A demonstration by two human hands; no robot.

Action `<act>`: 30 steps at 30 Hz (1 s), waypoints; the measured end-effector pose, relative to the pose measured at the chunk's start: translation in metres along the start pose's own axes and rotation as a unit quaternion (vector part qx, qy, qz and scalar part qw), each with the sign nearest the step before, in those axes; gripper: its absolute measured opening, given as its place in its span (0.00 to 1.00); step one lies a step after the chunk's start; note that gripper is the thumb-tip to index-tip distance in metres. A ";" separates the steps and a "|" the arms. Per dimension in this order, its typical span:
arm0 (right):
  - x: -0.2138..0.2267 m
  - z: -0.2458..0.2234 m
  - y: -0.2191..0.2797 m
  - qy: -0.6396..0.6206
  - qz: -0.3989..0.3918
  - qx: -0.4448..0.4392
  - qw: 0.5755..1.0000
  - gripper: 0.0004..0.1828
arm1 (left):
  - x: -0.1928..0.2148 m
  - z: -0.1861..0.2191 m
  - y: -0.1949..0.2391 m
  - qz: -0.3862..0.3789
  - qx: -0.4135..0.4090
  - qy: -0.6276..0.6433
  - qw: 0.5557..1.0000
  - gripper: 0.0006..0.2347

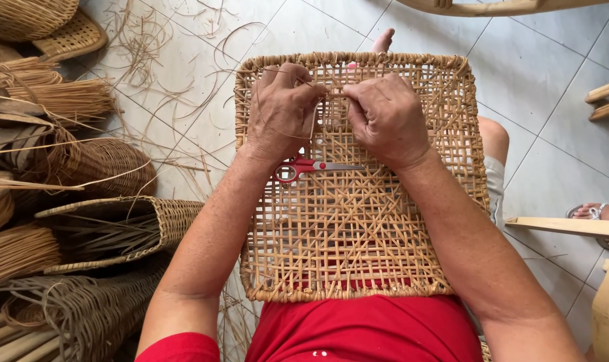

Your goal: Weaving thin strips of material into a rectangular basket base using hands and scissors.

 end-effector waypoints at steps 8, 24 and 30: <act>-0.003 -0.006 -0.001 0.000 -0.016 0.003 1.000 0.11 | -0.006 -0.002 -0.002 0.032 -0.012 -0.007 0.999 0.08; 0.002 0.009 0.005 -0.104 0.017 -0.122 0.987 0.06 | 0.012 0.003 -0.009 0.057 0.001 0.224 0.973 0.09; 0.005 0.003 -0.001 -0.014 -0.015 -0.002 1.000 0.07 | 0.008 0.002 -0.005 0.044 0.007 0.232 0.972 0.09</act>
Point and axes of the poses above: each hand's wrist, its own y-axis away from the middle knuckle, its own x-axis out of the back of the hand, z = x × y, the point moved 3 cm from there along -y, towards the middle knuckle, and after that the axes turned 15 degrees about -y, right-handed, at the moved point
